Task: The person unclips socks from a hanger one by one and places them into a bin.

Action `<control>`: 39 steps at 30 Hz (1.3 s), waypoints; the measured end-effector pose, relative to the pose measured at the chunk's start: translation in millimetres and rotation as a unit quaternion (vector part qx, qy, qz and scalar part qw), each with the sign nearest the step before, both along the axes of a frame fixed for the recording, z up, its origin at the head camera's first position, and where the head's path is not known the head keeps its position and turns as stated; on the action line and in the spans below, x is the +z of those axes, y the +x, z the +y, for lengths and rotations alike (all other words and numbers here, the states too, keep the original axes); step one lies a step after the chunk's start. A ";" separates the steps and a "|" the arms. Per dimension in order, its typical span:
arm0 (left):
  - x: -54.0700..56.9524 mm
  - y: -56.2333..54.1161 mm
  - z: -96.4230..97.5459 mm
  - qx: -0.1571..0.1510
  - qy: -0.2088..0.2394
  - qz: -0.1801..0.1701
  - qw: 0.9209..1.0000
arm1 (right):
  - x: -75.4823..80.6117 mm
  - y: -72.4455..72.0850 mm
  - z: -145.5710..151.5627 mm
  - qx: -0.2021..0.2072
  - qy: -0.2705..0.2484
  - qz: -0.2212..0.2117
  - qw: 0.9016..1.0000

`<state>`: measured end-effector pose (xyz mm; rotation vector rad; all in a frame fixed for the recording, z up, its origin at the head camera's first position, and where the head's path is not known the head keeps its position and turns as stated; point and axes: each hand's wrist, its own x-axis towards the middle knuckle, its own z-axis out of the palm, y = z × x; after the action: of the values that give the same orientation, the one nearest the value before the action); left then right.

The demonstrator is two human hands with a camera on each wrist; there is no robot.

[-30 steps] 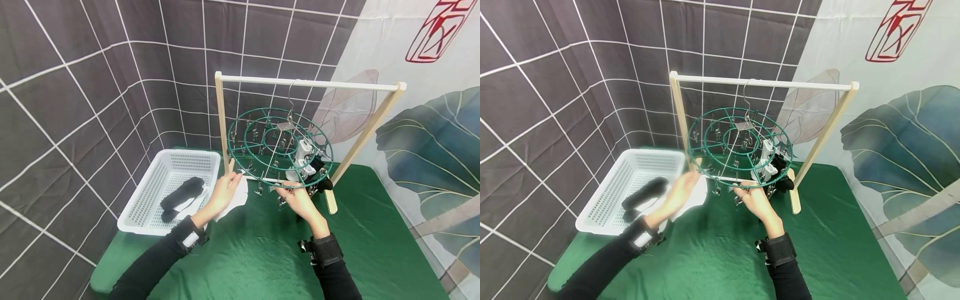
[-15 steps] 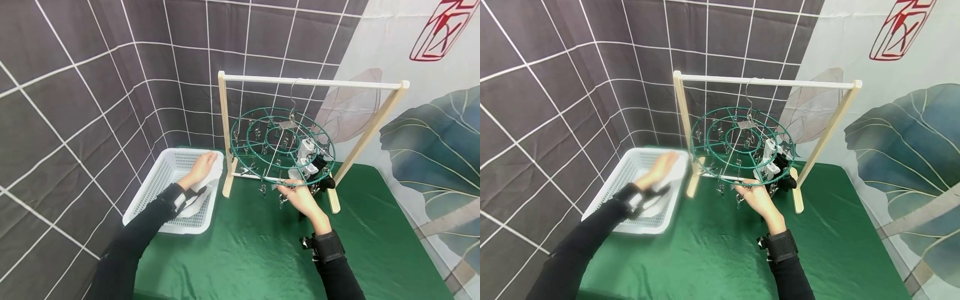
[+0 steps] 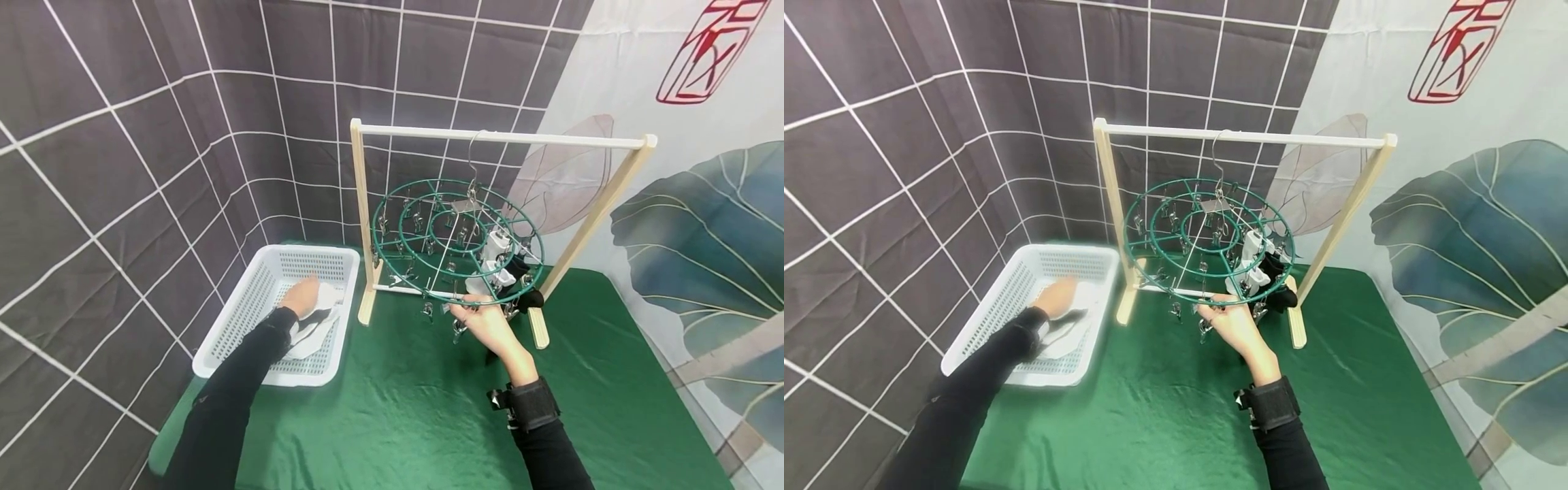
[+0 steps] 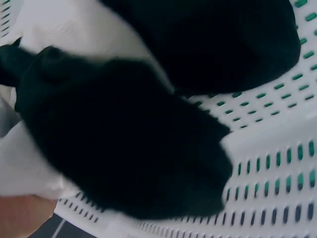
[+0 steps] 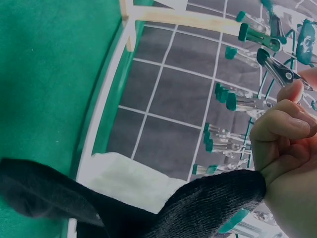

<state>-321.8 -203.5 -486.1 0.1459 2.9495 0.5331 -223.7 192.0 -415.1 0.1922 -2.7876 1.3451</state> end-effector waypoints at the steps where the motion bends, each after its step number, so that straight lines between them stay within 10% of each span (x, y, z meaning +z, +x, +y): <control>1: -2.0 0.9 0.3 0.001 -0.011 -0.001 1.000 | -0.8 0.2 -0.2 0.000 -0.004 0.008 1.000; 7: -16.0 7.5 3.0 -0.005 -0.081 0.012 0.997 | -4.3 3.0 -1.9 0.024 -0.014 0.080 0.996; 14: -22.6 9.9 6.4 -0.006 -0.118 0.029 0.993 | -4.3 3.1 -1.8 0.017 -0.033 0.066 0.997; 30: -25.6 0.5 -5.0 0.000 -0.073 -0.024 0.997 | -3.0 3.5 -0.5 0.005 -0.027 0.078 0.997; 34: 0.8 -3.6 -8.1 0.010 -0.060 -0.011 0.998 | -2.4 4.0 0.0 0.005 -0.022 0.080 0.997; 39: 48.1 -9.1 19.9 0.024 0.010 0.181 0.983 | -1.6 5.7 0.5 -0.005 -0.024 0.075 0.997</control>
<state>-330.9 -183.6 -437.9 0.1918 3.3088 0.6011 -218.0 192.4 -416.7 0.2645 -2.6269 1.3350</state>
